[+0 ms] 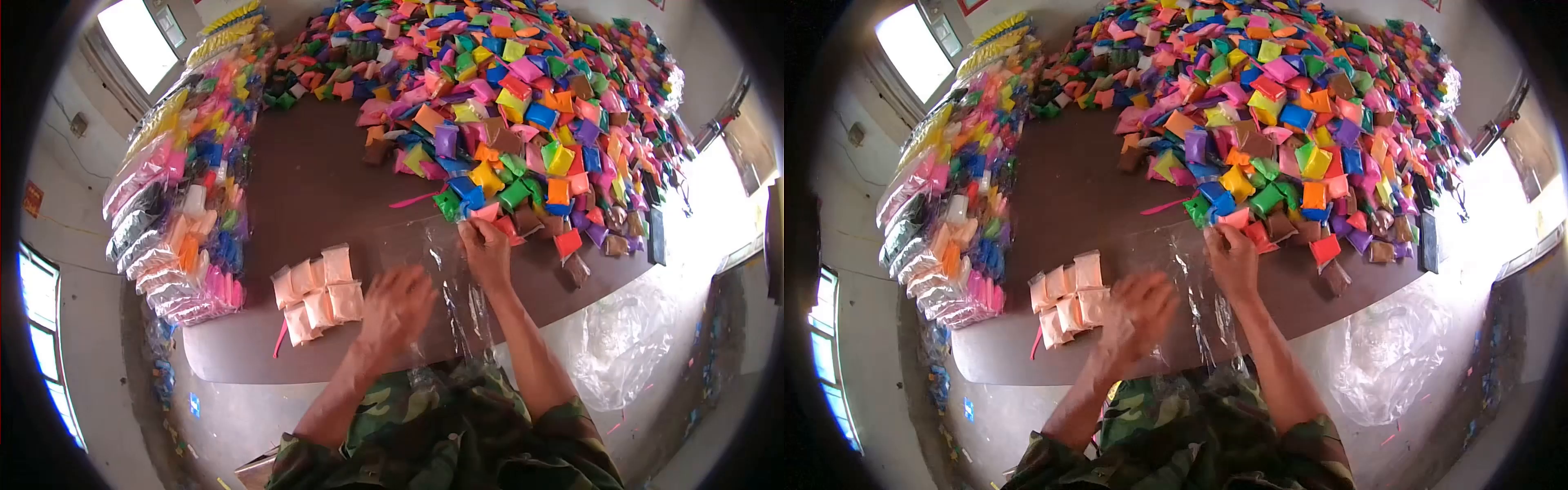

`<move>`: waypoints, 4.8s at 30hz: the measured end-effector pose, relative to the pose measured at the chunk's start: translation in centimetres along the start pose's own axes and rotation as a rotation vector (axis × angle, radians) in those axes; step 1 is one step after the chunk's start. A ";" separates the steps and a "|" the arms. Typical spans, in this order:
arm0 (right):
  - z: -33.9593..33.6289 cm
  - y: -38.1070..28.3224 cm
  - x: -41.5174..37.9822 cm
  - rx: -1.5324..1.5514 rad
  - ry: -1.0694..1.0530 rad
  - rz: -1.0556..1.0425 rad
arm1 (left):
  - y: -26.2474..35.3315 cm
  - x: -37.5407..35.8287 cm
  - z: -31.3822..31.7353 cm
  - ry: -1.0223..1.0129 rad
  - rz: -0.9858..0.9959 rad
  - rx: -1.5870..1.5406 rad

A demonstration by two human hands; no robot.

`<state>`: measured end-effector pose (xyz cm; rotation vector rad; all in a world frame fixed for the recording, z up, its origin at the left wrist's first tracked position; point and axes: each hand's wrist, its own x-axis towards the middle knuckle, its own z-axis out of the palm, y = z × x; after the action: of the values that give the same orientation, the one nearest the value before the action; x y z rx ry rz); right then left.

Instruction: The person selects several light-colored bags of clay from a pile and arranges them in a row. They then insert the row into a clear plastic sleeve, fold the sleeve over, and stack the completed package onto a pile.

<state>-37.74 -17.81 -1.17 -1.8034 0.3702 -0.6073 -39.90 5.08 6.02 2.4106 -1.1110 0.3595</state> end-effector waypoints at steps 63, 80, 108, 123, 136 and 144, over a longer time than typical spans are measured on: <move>-6.4 -4.2 -16.0 -0.269 -0.013 -0.455 | 1.4 -0.8 3.8 -0.479 0.410 -0.064; -6.7 -4.7 -16.0 -0.358 -0.144 -0.350 | 0.3 -0.5 3.3 -0.342 0.336 -0.150; -5.1 -2.8 -15.8 -0.421 0.034 -0.427 | -0.5 -1.7 -0.1 0.124 -0.034 -0.084; -4.8 -2.9 -16.0 -0.444 0.052 -0.427 | -6.0 -5.0 -7.0 -0.043 -0.384 0.064; -4.7 -2.7 -15.8 -0.443 0.066 -0.453 | -1.1 -4.2 -4.3 -0.131 -0.394 -0.515; -4.7 -2.6 -15.9 -0.365 0.068 -0.407 | 1.4 -3.2 1.3 -0.068 -0.080 -0.370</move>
<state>-53.53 -12.24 -1.10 -2.2363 0.1630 -0.9327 -42.97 5.72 3.93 2.1423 -1.0052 0.0394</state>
